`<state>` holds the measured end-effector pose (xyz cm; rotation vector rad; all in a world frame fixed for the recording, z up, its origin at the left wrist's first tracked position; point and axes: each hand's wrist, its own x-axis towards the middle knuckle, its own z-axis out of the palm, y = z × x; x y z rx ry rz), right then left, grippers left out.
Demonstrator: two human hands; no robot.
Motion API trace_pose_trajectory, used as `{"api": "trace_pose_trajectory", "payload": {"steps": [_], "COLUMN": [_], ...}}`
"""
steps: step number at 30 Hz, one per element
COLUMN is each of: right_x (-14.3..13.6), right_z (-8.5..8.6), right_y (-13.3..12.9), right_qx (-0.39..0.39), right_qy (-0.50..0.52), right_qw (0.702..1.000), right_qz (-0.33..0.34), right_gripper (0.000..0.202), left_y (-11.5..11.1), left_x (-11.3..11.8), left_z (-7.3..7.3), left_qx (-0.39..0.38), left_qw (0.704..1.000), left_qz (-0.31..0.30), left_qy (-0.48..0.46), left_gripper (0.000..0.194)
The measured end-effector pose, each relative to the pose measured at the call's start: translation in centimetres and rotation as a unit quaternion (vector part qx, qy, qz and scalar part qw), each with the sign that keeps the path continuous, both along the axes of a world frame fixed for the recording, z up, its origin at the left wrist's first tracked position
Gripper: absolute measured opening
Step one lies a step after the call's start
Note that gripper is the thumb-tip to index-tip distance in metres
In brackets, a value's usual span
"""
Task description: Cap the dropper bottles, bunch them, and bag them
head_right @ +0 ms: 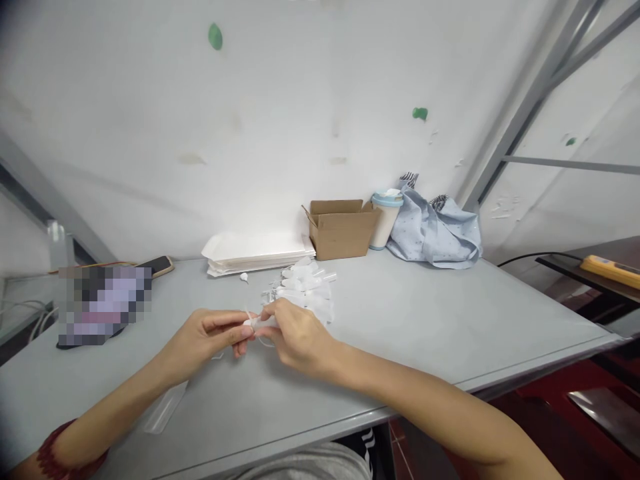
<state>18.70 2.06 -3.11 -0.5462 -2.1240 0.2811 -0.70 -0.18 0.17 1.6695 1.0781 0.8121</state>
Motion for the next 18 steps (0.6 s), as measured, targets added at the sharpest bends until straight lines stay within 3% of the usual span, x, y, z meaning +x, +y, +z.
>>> {"api": "trace_pose_trajectory", "payload": {"steps": [7,9,13,15,18], "right_x": [-0.1,-0.2,-0.2,-0.2,-0.2], "right_z": [0.7,1.1,1.6,1.6,1.3], "right_y": [-0.7,-0.7,-0.3,-0.1,-0.1], "right_qx": [-0.104,-0.206,-0.405,-0.433,-0.410], "right_qy": [0.025,0.037,0.077,0.098,0.093], "right_qw": [0.994,0.978,0.910,0.894,0.906], "right_qz": [-0.019,-0.007,0.040,0.056,0.055], "right_gripper": [0.012,0.012,0.021,0.024,0.023], "left_y": [-0.2,-0.3,-0.5,-0.6,-0.5], "left_x": [0.3,0.4,0.6,0.6,0.4], "left_z": [-0.2,-0.3,-0.4,-0.4,-0.1], "left_qx": [0.121,0.128,0.110,0.092,0.051], "left_qw": [0.991,0.990,0.992,0.994,0.998], "left_qz": [0.043,0.056,0.054,0.048,0.024], "left_qy": [0.026,0.021,0.018,0.015,0.021], "left_gripper": [0.015,0.016,0.017,0.020,0.024]}}
